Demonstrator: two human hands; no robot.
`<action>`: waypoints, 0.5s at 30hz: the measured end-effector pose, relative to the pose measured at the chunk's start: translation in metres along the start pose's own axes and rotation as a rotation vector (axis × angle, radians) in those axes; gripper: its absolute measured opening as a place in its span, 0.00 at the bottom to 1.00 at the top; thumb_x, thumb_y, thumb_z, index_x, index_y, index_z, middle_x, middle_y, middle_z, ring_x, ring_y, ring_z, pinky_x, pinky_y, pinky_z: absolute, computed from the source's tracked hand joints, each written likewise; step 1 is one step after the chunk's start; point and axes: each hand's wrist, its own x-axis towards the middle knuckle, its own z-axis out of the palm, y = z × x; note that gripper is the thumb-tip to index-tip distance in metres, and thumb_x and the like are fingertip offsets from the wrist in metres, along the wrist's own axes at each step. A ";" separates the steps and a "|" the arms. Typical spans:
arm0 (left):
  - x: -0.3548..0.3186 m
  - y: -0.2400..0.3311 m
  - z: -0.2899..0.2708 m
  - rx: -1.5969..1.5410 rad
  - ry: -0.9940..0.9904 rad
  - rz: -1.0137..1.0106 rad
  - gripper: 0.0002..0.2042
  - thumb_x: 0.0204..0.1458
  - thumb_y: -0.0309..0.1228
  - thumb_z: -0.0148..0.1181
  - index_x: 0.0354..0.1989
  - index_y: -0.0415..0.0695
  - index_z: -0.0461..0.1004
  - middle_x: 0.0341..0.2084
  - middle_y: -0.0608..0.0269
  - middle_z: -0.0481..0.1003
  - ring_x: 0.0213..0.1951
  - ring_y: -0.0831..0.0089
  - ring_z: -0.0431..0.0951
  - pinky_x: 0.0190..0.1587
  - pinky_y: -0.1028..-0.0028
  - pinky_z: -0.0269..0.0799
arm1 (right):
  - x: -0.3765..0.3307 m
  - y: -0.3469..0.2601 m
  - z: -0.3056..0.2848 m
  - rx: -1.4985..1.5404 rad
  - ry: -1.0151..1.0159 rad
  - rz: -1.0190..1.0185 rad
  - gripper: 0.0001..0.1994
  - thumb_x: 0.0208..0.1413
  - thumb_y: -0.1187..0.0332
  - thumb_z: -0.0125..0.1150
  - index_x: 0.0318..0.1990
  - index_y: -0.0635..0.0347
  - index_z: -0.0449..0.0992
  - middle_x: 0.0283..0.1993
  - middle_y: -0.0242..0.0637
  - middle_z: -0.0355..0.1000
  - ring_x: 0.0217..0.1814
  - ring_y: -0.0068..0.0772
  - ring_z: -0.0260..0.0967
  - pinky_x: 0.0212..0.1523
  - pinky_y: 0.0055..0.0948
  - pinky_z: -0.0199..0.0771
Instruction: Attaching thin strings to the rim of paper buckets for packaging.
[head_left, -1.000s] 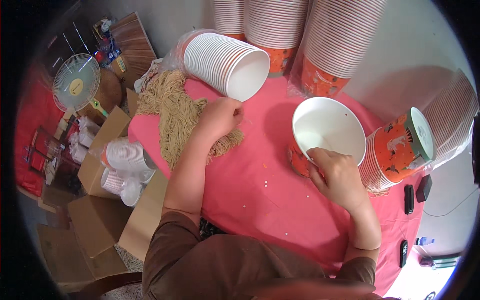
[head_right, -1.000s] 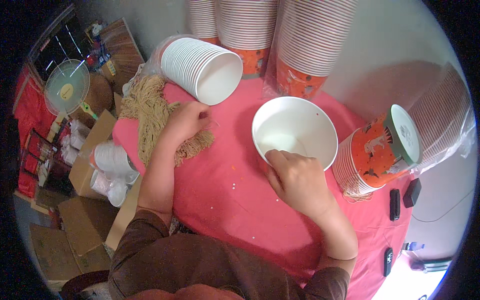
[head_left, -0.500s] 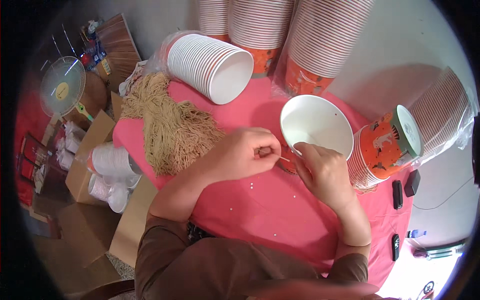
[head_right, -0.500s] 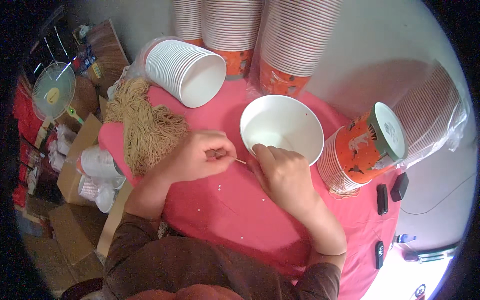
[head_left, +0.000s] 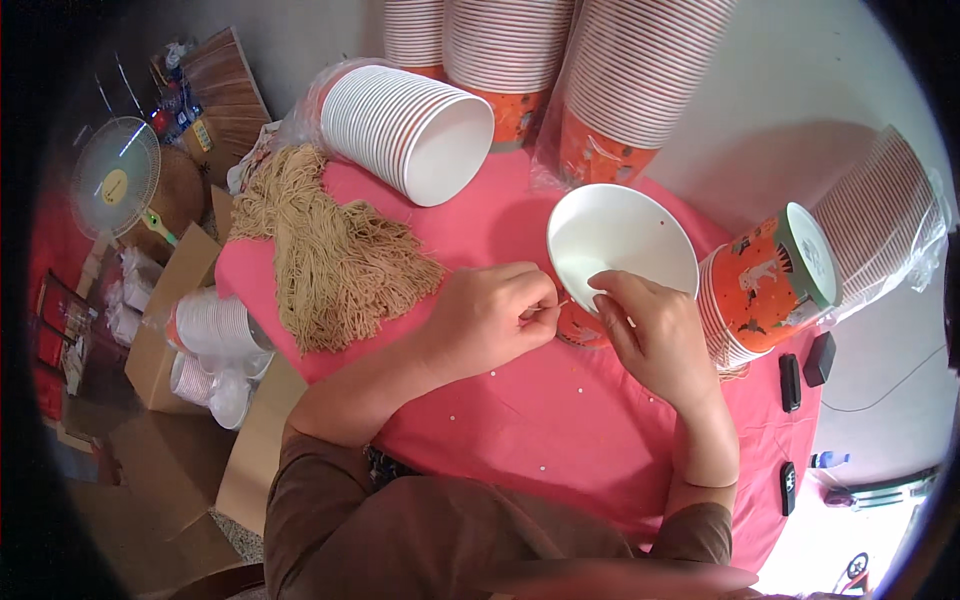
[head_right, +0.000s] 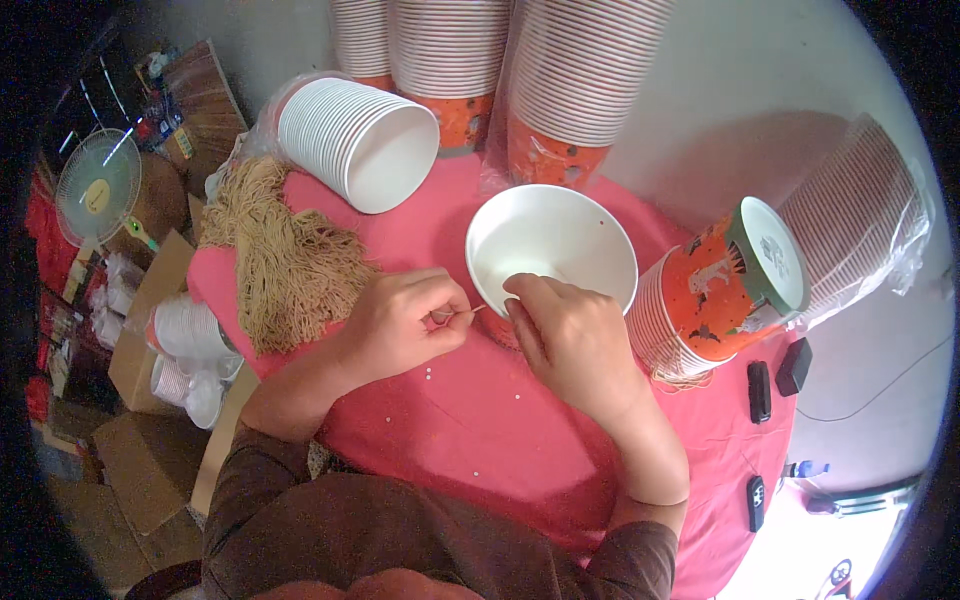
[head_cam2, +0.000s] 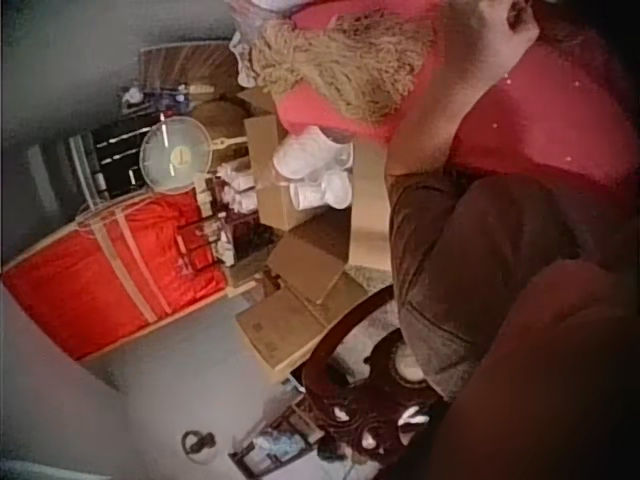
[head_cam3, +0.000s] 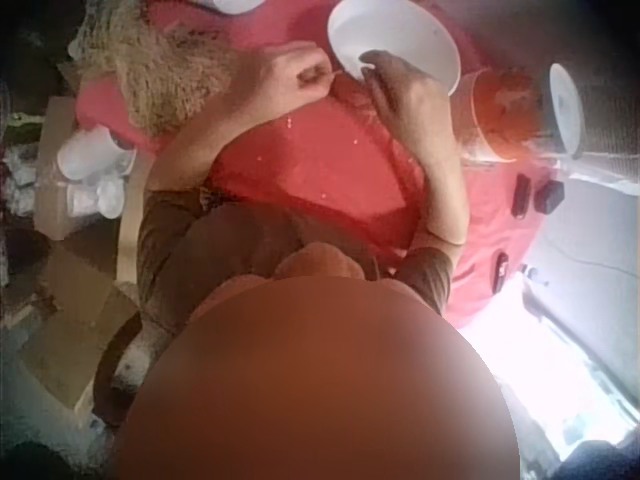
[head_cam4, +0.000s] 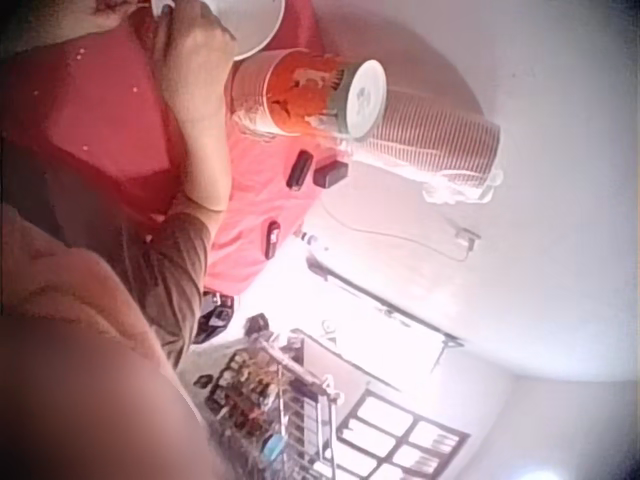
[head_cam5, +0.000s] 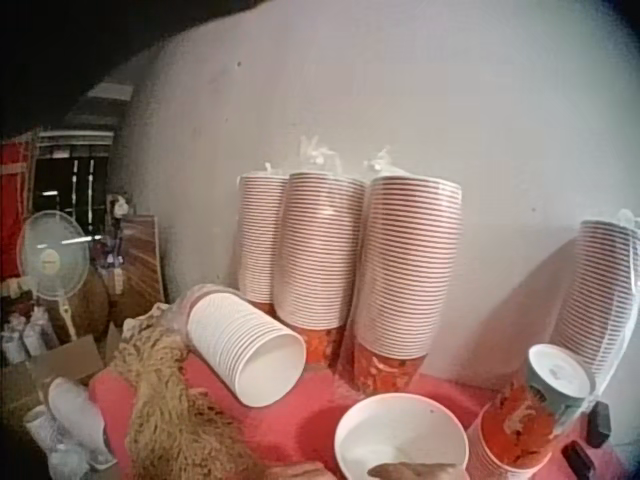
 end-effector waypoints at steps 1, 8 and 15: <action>0.001 0.001 0.000 0.008 0.011 0.008 0.07 0.41 0.22 0.64 0.24 0.43 0.70 0.20 0.62 0.73 0.21 0.64 0.76 0.21 0.68 0.70 | 0.000 0.000 0.000 0.001 0.000 0.000 0.06 0.55 0.73 0.60 0.39 0.61 0.75 0.30 0.45 0.76 0.29 0.47 0.75 0.29 0.41 0.73; 0.000 0.000 0.004 0.031 0.040 0.019 0.07 0.41 0.22 0.64 0.24 0.44 0.70 0.20 0.64 0.73 0.21 0.66 0.76 0.21 0.69 0.70 | 0.002 0.003 0.000 0.035 -0.021 0.041 0.05 0.55 0.72 0.60 0.38 0.60 0.75 0.30 0.45 0.76 0.30 0.49 0.75 0.30 0.42 0.73; -0.001 0.002 0.007 0.058 0.045 0.017 0.07 0.41 0.22 0.64 0.24 0.44 0.70 0.20 0.64 0.73 0.21 0.66 0.76 0.21 0.68 0.70 | 0.007 0.007 0.000 0.128 -0.052 0.098 0.04 0.55 0.72 0.59 0.35 0.61 0.76 0.29 0.47 0.75 0.31 0.51 0.74 0.32 0.43 0.72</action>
